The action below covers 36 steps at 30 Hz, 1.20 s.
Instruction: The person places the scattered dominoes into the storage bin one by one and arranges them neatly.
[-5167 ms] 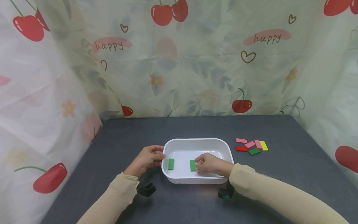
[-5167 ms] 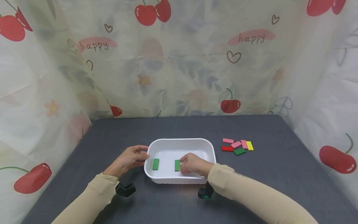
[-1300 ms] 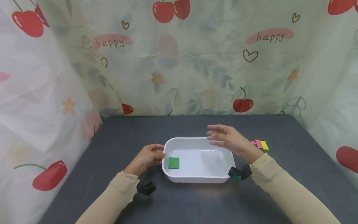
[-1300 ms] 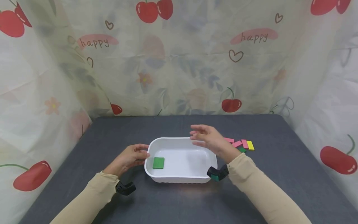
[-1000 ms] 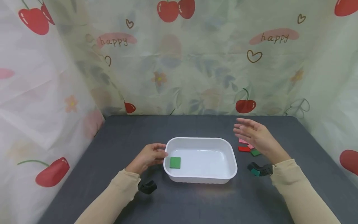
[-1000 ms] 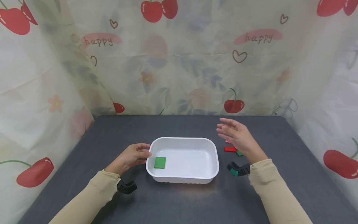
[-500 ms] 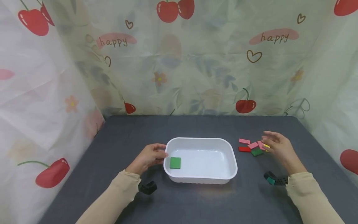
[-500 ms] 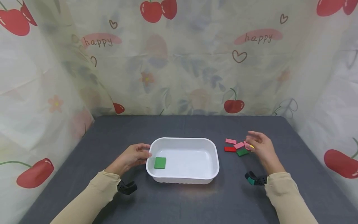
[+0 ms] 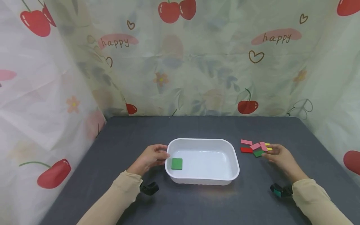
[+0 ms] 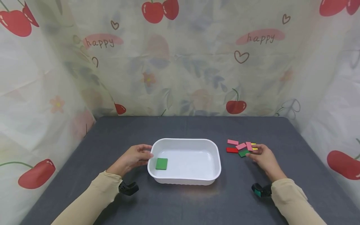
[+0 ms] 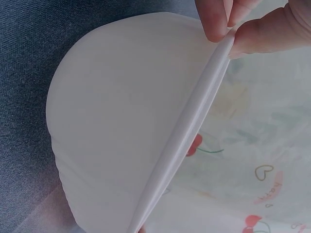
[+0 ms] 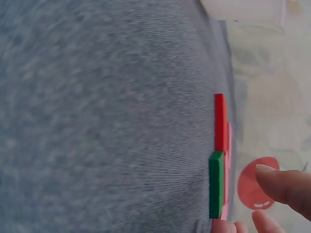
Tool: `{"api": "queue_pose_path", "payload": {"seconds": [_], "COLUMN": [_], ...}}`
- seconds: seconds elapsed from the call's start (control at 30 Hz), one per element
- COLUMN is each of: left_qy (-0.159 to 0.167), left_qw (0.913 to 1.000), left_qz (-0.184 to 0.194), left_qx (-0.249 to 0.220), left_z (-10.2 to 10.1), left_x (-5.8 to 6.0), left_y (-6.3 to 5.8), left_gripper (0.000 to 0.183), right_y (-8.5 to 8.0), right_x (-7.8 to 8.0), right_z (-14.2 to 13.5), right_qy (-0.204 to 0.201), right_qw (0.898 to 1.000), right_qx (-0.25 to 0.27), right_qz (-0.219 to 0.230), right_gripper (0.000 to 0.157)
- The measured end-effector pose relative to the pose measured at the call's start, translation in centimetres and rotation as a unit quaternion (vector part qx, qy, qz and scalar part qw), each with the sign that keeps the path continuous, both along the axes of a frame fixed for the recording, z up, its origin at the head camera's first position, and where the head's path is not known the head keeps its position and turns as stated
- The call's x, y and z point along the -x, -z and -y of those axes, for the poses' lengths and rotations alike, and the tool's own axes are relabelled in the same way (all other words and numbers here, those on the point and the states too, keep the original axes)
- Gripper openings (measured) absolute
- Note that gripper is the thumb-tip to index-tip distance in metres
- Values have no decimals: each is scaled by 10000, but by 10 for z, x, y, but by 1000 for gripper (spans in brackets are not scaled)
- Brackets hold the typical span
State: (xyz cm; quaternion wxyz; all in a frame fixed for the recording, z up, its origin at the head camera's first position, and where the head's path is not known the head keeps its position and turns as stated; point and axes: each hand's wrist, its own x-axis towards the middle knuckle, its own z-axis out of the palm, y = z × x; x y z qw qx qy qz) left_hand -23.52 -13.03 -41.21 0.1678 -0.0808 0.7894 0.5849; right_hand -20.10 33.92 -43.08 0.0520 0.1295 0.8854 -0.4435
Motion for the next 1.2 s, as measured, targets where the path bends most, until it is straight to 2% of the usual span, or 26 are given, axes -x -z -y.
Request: {"api": "queue_pose_path", "payload": {"seconds": [0.23, 0.53, 0.93, 1.2], "left_qy": [12, -30, -51, -56], "left_qw": [10000, 10000, 9999, 9998], "left_qz": [-4, -13, 1, 0], "left_qx": [-28, 90, 137, 172], "left_z": [1, -1, -1, -2], "left_x": [-1, 0, 1, 2], "left_y": [1, -1, 0, 0], "left_gripper": [40, 41, 44, 44], "right_y": [6, 4, 2, 3], "right_x": [5, 10, 15, 17], "right_z": [3, 7, 11, 11], "right_qy": [-102, -187, -190, -191], "right_qw": [9984, 9938, 9906, 9902], "right_qx": [-420, -782, -1092, -1119], "right_qz": [371, 762, 804, 809], "right_gripper": [77, 85, 82, 77]}}
